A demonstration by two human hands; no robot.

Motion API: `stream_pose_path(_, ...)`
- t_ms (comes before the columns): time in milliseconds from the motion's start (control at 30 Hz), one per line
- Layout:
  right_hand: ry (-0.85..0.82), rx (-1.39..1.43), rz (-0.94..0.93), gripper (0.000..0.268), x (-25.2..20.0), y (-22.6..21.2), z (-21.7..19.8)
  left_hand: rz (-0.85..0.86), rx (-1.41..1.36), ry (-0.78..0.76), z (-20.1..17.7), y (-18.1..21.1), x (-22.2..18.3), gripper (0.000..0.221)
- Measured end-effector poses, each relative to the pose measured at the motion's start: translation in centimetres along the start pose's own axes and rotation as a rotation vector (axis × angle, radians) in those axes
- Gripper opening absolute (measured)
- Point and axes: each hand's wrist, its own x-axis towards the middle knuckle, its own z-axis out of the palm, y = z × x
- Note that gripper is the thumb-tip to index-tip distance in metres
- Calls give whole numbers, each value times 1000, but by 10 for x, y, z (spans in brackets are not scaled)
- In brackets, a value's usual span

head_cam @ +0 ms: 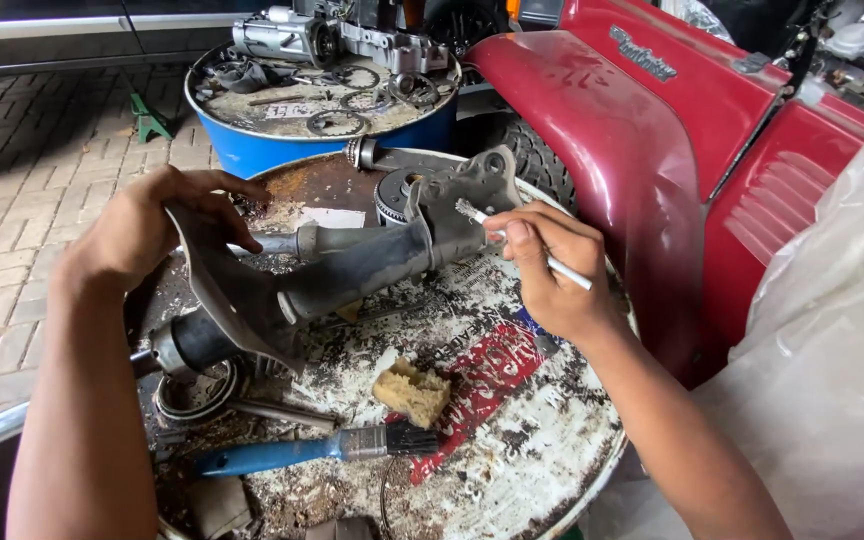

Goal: Scraping, marking, and cleaning a metal automotive strut assembly on a barrel-top workbench

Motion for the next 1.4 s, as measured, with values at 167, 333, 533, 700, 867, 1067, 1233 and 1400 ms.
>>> stream_pose_path(167, 16, -77, -146, 35, -24, 14, 7, -58, 18, 42, 21, -5, -10, 69)
stream_pose_path(333, 160, -137, -160, 36, -39, 20, 9, 272, 317, 152, 24, -31, -18, 62)
stream_pose_path(533, 55, -187, -106, 24, -37, 22, 15, 377, 483, 99, 44, -9, -53, 77)
stream_pose_path(700, 21, -105, -77, 31, -38, 23, 21, 390, 418, 86, 32, -25, -42, 72)
stream_pose_path(867, 26, -32, -24, 29, -38, 20, 20, 375, 416, 47, 26, -27, -38, 73)
stream_pose_path(1067, 58, 31, -2, 30, -44, 5, 16, 341, 351, 10, 18, -35, -20, 77)
stream_pose_path(1233, 157, 41, -110, 36, -44, -12, 14, 318, 223, -27, 25, -33, -7, 73)
stream_pose_path(1400, 169, -34, -134, 41, -40, -19, 5, 246, 221, 10, 25, -31, -7, 70)
